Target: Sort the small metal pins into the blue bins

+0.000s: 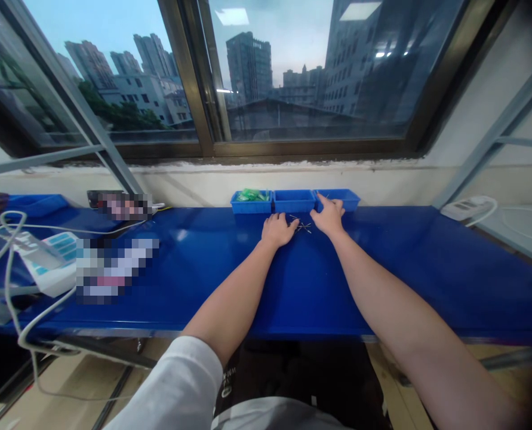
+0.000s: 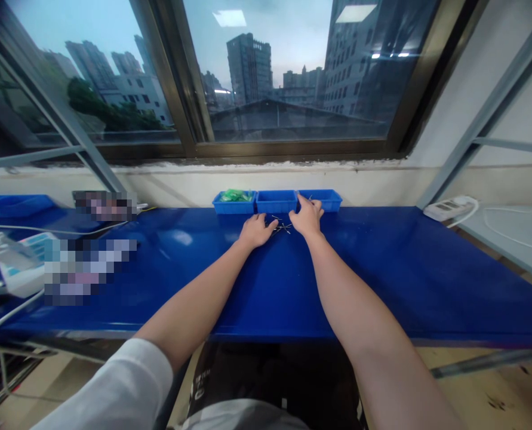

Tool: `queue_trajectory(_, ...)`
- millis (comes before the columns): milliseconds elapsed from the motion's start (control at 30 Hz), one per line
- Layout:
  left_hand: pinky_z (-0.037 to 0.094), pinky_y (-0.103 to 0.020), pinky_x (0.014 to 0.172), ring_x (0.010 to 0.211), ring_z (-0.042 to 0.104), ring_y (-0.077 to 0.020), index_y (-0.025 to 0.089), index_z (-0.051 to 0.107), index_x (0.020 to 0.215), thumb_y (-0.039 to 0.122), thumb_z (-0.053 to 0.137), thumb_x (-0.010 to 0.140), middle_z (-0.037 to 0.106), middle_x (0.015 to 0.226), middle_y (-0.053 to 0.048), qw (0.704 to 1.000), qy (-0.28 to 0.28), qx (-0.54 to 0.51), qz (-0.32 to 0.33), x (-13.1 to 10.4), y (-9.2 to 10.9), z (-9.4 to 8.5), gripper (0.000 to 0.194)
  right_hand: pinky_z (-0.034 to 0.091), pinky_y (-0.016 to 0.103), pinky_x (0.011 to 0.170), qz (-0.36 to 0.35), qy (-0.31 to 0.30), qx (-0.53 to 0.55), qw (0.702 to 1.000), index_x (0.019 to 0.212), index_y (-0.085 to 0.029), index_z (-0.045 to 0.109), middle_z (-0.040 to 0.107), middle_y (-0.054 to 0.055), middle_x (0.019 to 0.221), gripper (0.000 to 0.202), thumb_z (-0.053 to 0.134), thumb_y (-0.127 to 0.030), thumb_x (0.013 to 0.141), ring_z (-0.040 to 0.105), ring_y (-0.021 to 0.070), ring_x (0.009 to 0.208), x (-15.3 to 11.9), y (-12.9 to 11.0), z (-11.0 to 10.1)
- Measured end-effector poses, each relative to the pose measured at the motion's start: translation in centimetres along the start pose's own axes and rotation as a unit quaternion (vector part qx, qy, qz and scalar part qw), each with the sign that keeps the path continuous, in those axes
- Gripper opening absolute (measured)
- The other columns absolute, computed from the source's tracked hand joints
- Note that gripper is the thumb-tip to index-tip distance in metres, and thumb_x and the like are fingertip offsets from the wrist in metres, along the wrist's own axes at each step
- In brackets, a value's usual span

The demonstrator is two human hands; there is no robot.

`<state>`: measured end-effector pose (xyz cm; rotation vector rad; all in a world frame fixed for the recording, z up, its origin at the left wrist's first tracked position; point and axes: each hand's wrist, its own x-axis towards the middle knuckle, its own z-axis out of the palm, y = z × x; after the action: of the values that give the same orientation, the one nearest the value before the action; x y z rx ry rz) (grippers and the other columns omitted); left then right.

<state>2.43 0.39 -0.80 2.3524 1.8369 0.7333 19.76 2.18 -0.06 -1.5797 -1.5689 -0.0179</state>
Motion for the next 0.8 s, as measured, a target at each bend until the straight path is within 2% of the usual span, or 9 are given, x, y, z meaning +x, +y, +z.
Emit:
queue_trajectory(167, 0.03, -0.045, 0.103, 0.123, 0.044, -0.0309, 0.014, 0.054, 0.116, 0.062, 0.035, 0.086, 0.054, 0.127, -0.018, 1.0, -0.021, 0.005, 0.013, 0.1, -0.2, 0.4, 0.061, 0.031, 0.057, 0.089, -0.02, -0.028, -0.035, 0.999, 0.132, -0.024, 0.046, 0.051, 0.012, 0.131, 0.064, 0.059, -0.029, 0.07, 0.035, 0.0374, 0.114, 0.5, 1.0, 0.3)
queue_trajectory(367, 0.026, -0.049, 0.106, 0.129, 0.038, -0.0328, 0.013, 0.053, 0.121, 0.065, 0.033, 0.085, 0.049, 0.133, -0.02, 0.999, -0.04, 0.0, 0.01, 0.2, -0.5, 0.8, 0.067, 0.032, 0.061, 0.09, 0.019, -0.098, -0.052, 0.994, 0.141, -0.029, 0.03, 0.021, 0.008, 0.152, 0.084, 0.064, -0.032, 0.064, 0.031, 0.0419, 0.12, 0.8, 2.1, 1.0)
queue_trajectory(433, 0.029, -0.048, 0.105, 0.127, 0.041, -0.033, 0.012, 0.054, 0.12, 0.063, 0.037, 0.085, 0.05, 0.131, -0.02, 1.0, -0.025, -0.005, 0.013, 0.2, -0.3, 0.7, 0.064, 0.033, 0.061, 0.09, 0.02, -0.088, -0.032, 0.995, 0.142, -0.03, 0.029, 0.017, 0.008, 0.153, 0.085, 0.064, -0.03, 0.064, 0.03, 0.0418, 0.122, 0.7, 2.1, 1.0)
queue_trajectory(500, 0.034, -0.043, 0.101, 0.121, 0.047, -0.031, 0.011, 0.057, 0.116, 0.055, 0.043, 0.086, 0.055, 0.126, -0.019, 0.999, 0.021, -0.019, 0.025, 0.0, 0.2, -0.3, 0.055, 0.034, 0.06, 0.091, 0.019, -0.034, -0.006, 0.999, 0.141, -0.028, 0.031, 0.023, 0.01, 0.151, 0.08, 0.06, -0.027, 0.066, 0.032, 0.0399, 0.122, 0.7, 1.8, 0.6)
queue_trajectory(567, 0.04, -0.037, 0.096, 0.112, 0.053, -0.0258, 0.013, 0.059, 0.111, 0.042, 0.045, 0.088, 0.06, 0.118, -0.014, 0.992, 0.11, -0.052, 0.041, -0.4, 1.0, -2.4, 0.039, 0.034, 0.057, 0.093, 0.028, 0.056, 0.021, 0.998, 0.139, -0.022, 0.035, 0.036, 0.013, 0.143, 0.071, 0.054, -0.023, 0.071, 0.034, 0.037, 0.121, 1.0, 1.1, -0.7)
queue_trajectory(633, 0.042, -0.034, 0.094, 0.106, 0.056, -0.0225, 0.015, 0.062, 0.103, 0.031, 0.044, 0.088, 0.064, 0.107, -0.011, 0.977, 0.19, -0.079, 0.058, -1.4, 1.8, -5.4, 0.029, 0.035, 0.055, 0.094, 0.047, 0.161, 0.047, 0.985, 0.135, -0.016, 0.038, 0.047, 0.017, 0.131, 0.06, 0.047, -0.021, 0.076, 0.039, 0.0341, 0.119, 1.6, 0.2, -3.1)
queue_trajectory(667, 0.043, -0.033, 0.091, 0.101, 0.058, -0.0213, 0.016, 0.063, 0.101, 0.028, 0.044, 0.087, 0.065, 0.102, -0.009, 0.972, 0.208, -0.09, 0.064, -2.1, 2.0, -6.9, 0.026, 0.037, 0.054, 0.092, 0.049, 0.211, 0.059, 0.974, 0.135, -0.015, 0.038, 0.049, 0.017, 0.126, 0.056, 0.043, -0.022, 0.08, 0.043, 0.0327, 0.115, 2.0, -0.1, -4.8)
queue_trajectory(767, 0.047, -0.032, 0.079, 0.087, 0.061, -0.0192, 0.024, 0.068, 0.094, 0.029, 0.045, 0.087, 0.067, 0.087, -0.002, 0.982, 0.126, -0.095, 0.106, -4.6, 1.5, -9.8, 0.024, 0.043, 0.052, 0.084, -0.001, 0.335, 0.093, 0.938, 0.135, -0.017, 0.036, 0.05, 0.016, 0.121, 0.047, 0.03, -0.027, 0.089, 0.051, 0.0302, 0.108, 3.1, 0.1, -11.1)
queue_trajectory(800, 0.048, -0.031, 0.078, 0.088, 0.061, -0.0193, 0.025, 0.069, 0.092, 0.029, 0.041, 0.089, 0.067, 0.084, -0.002, 0.986, 0.12, -0.088, 0.079, -5.4, 1.1, -10.0, 0.029, 0.043, 0.05, 0.083, -0.046, 0.357, 0.1, 0.927, 0.136, -0.016, 0.036, 0.048, 0.017, 0.123, 0.047, 0.027, -0.029, 0.092, 0.051, 0.0306, 0.11, 3.3, 0.6, -13.2)
